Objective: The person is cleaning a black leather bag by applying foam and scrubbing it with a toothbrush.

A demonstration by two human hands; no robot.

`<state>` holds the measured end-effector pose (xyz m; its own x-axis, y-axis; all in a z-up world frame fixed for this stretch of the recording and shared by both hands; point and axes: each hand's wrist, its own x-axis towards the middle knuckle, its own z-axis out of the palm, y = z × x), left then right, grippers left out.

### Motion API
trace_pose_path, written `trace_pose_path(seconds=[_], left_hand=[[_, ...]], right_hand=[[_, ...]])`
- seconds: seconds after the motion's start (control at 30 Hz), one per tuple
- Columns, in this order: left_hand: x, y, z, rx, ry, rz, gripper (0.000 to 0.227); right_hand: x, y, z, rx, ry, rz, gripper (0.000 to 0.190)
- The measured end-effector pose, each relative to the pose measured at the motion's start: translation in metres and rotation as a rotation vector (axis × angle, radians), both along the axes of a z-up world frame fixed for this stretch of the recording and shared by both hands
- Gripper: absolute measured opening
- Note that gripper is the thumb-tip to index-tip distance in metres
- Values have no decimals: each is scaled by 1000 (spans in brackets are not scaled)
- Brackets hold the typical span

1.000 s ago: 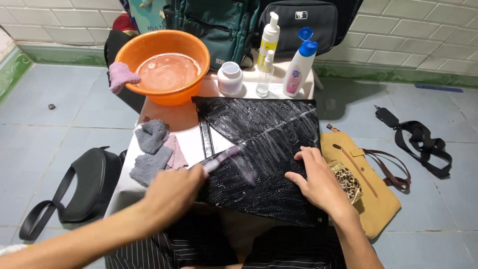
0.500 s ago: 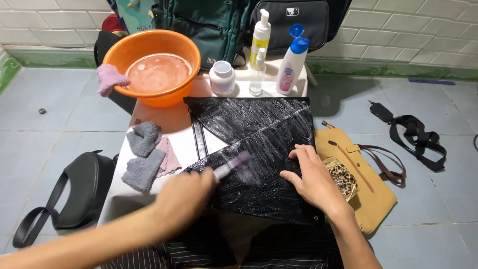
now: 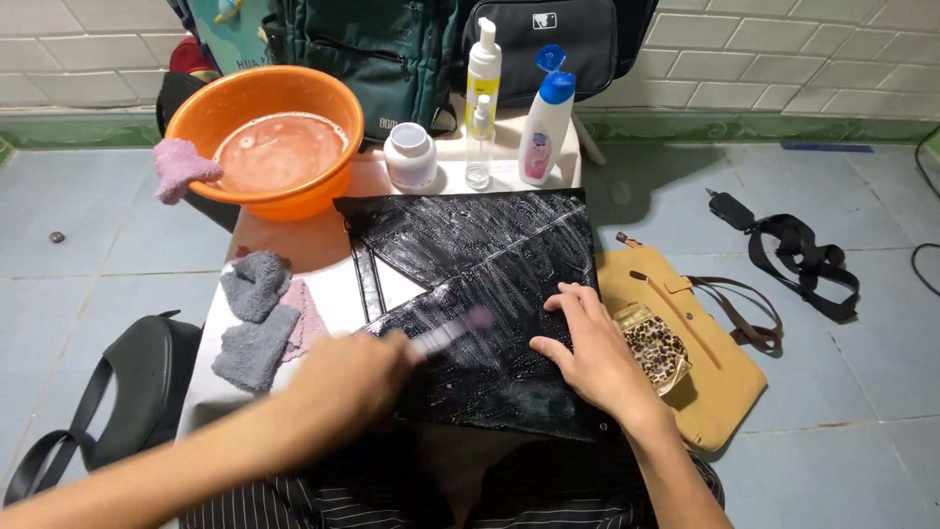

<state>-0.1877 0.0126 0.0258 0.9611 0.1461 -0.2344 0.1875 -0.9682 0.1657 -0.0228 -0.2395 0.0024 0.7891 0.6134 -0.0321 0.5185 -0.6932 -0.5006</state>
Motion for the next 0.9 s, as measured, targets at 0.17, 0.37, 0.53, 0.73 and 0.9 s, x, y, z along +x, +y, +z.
trace_pose_path(seconds=[0.17,0.37,0.53,0.73,0.9], left_hand=[[-2,-16,-11,21,-111,-119,38],[45,-1,-16,121,-56,-93,26],[45,-39,-3,48,-36,-231,29],[59,-38,-5,39,-72,-108,25],[76,-18,-23,213,-214,-161,26]], right_hand=[[2,1,7,-7,31,21,41],[12,-15,40,-72,260,154,83],[13,-13,53,-70,307,182,109],[11,-9,56,-48,332,97,113],[12,-15,42,-56,263,101,116]])
